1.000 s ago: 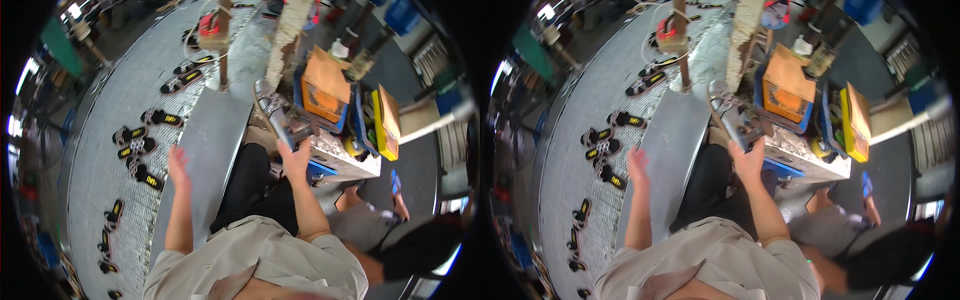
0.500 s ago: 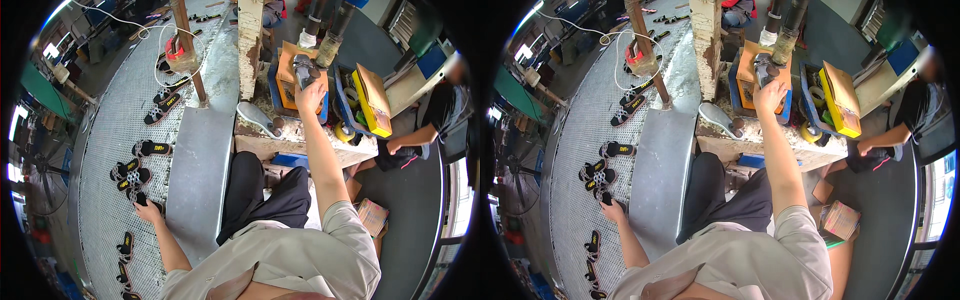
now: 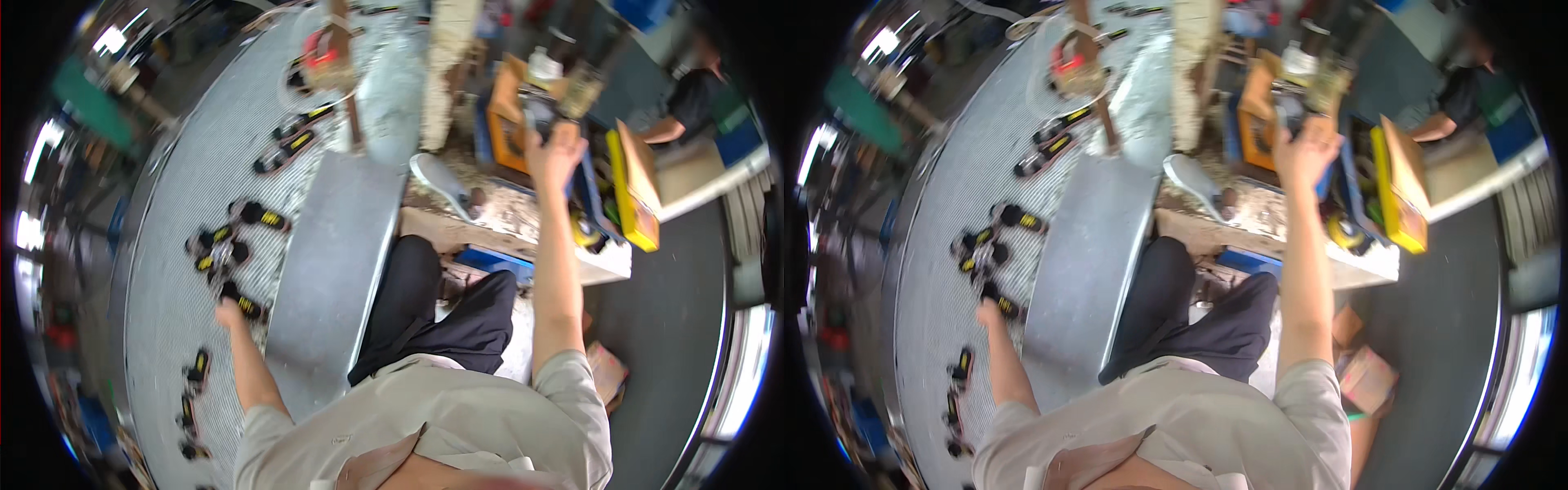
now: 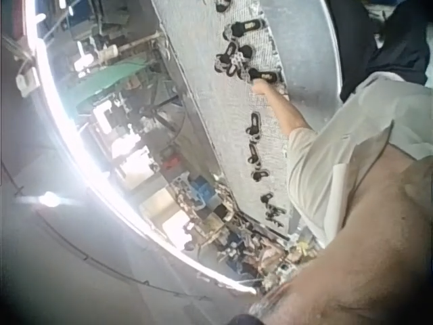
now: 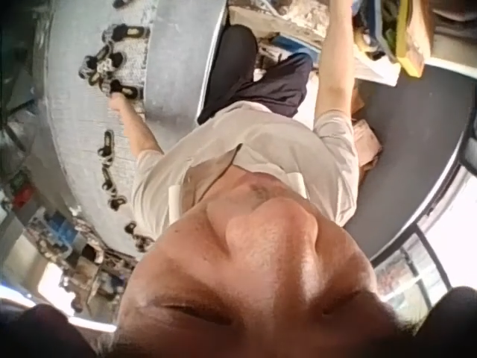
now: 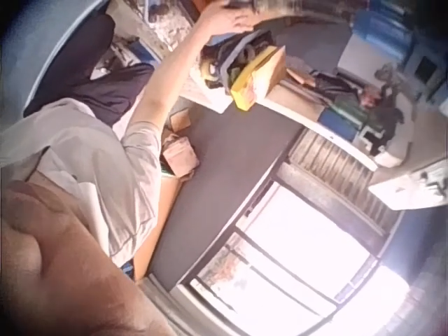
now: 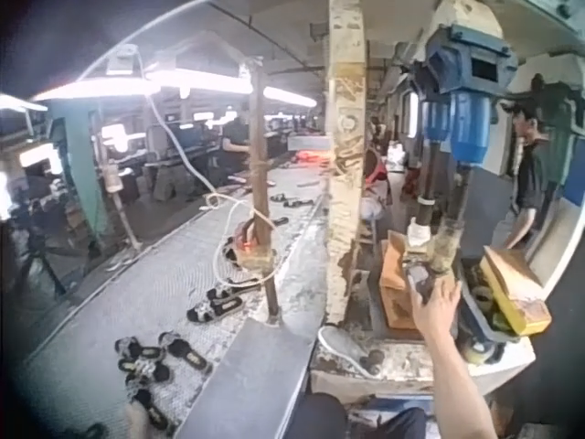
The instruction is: The person is assembling sandals by taking components from a conveyor belt and attaching them using a manual press tool.
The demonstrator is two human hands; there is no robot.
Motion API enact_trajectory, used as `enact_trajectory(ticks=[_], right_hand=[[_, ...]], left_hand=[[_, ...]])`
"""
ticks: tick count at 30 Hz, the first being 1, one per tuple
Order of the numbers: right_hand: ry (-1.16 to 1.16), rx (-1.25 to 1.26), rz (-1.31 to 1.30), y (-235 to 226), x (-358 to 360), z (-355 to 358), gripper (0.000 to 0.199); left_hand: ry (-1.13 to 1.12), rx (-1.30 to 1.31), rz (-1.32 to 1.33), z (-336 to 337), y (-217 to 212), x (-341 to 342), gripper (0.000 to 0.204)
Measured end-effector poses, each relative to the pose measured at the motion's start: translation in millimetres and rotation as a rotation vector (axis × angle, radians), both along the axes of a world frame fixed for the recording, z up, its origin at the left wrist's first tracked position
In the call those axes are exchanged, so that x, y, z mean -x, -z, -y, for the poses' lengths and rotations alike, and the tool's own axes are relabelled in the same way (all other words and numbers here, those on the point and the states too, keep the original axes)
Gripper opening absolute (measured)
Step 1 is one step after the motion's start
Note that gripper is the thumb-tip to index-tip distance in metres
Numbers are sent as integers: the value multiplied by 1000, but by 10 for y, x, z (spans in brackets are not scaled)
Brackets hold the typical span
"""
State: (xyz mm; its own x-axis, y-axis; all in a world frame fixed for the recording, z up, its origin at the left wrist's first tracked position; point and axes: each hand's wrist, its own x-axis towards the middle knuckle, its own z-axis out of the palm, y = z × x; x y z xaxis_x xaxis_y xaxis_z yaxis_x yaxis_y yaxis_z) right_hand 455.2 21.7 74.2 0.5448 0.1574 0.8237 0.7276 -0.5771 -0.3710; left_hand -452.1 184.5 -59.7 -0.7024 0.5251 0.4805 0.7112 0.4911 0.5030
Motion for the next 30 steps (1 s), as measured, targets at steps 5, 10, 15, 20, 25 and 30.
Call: enact_trajectory(ticks=[5,10,15,20,25,30], right_hand=[[-5,-8,283,92,283,582,61],[136,318,121,487,55,683,93],[52,299,51,397,234,694,94],[-37,166,-21,524,132,509,88],[-31,239,-54,609,344,610,80],[-11,160,0,696,467,382,87]], left_hand=[[28,-51,1,147,265,247,37],[11,-397,502,561,94,81,41],[134,-584,897,709,28,22,47],[86,-507,776,306,45,90,49],[283,-474,762,266,-136,-419,43],[476,-898,995,467,-373,-823,35]])
